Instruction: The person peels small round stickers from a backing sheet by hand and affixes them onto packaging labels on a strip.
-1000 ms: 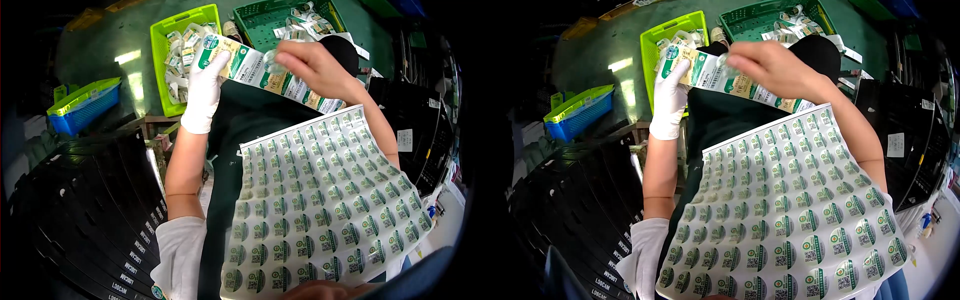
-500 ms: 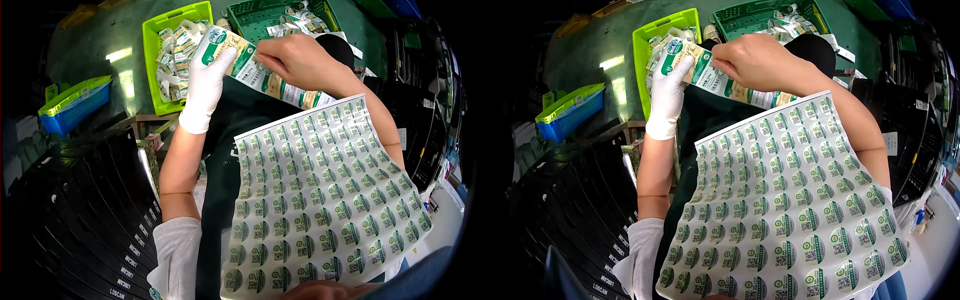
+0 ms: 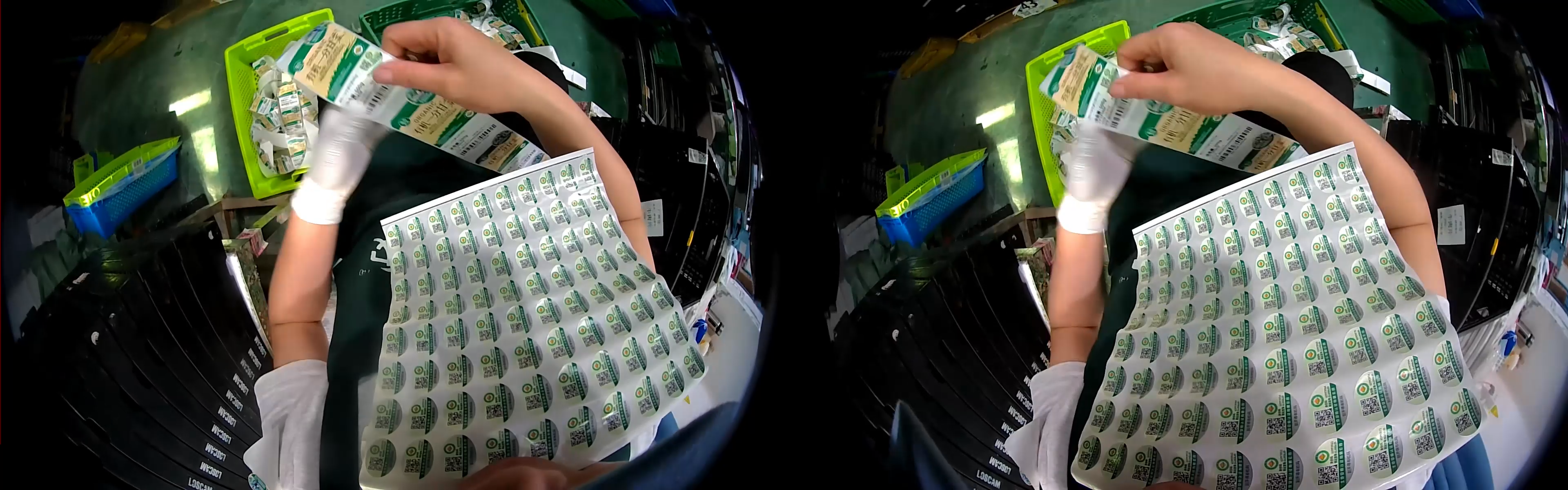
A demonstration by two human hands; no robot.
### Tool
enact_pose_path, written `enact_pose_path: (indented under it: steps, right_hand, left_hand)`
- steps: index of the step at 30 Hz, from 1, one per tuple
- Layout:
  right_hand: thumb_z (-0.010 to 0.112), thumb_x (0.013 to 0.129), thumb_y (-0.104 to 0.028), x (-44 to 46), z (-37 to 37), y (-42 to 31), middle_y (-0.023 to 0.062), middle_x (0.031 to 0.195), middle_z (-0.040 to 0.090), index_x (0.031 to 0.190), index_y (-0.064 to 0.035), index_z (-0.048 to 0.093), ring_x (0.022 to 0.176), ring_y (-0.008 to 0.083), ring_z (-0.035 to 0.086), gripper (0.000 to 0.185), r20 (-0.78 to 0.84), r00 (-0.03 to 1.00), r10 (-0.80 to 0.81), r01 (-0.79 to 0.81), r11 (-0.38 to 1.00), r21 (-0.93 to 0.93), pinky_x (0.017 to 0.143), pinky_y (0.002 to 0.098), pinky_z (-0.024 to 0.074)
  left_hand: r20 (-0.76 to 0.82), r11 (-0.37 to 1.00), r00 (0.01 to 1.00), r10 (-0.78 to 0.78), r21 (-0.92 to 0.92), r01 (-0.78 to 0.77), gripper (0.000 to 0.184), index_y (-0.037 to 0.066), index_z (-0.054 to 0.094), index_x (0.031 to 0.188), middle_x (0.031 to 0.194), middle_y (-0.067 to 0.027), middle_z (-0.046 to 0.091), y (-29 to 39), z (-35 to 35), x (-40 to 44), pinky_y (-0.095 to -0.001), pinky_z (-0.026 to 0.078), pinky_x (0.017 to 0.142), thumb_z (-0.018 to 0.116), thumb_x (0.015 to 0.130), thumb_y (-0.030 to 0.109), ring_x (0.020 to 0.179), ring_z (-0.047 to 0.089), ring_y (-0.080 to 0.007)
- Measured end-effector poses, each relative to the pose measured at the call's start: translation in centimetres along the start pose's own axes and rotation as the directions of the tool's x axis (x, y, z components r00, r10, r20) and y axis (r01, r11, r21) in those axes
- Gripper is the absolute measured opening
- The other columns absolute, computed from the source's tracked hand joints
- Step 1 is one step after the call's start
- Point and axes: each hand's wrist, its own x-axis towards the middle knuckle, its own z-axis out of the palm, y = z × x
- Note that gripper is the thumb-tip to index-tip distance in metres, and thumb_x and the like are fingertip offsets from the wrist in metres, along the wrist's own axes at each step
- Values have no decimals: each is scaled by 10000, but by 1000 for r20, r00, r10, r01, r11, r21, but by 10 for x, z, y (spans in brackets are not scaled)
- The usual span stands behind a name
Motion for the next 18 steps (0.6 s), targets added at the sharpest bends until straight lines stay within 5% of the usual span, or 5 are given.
enact_pose_path:
  steps: [2,5,6,10,18]
  right_hand:
    - [617,897,-272,4,-5,7,67,593,500,787,3,571,527,162,438,300,-92,996,-10,-3,989,-145,516,325,368]
    - [587,899,-251,-5,-19,8,131,640,553,897,-13,552,591,237,533,241,-197,980,38,-91,960,-265,570,349,424]
    - [564,898,-238,-11,-31,-5,174,680,588,990,-21,531,655,294,594,237,-139,980,143,-180,936,-302,620,357,470]
    - [570,908,-186,-32,-27,-5,139,642,557,881,-33,532,601,340,536,160,73,997,-8,37,915,-402,563,405,411]
    - [566,896,-162,-33,-24,8,134,632,585,871,-52,522,609,348,596,121,98,991,-94,136,729,-671,536,446,443]
  left_hand:
    - [15,942,999,32,334,-35,478,10,447,1302,1199,-96,570,-28,16,-7,-389,462,967,578,933,284,1087,579,-208]
    - [-79,998,995,-67,-26,65,344,-35,511,1221,1137,-118,613,-35,16,-2,-361,510,878,530,957,185,986,632,-190]
    - [-113,998,992,-51,15,53,324,-27,522,1213,1138,-127,617,-26,12,-1,-360,513,867,498,968,184,999,631,-195]
    - [-152,1000,988,19,-4,-20,315,-28,532,1204,1134,-119,622,-16,6,5,-371,510,874,471,979,184,1026,624,-222]
    - [-175,998,983,51,51,-43,307,-3,494,1244,1183,-117,599,-15,17,6,-393,495,908,470,968,128,1063,607,-219]
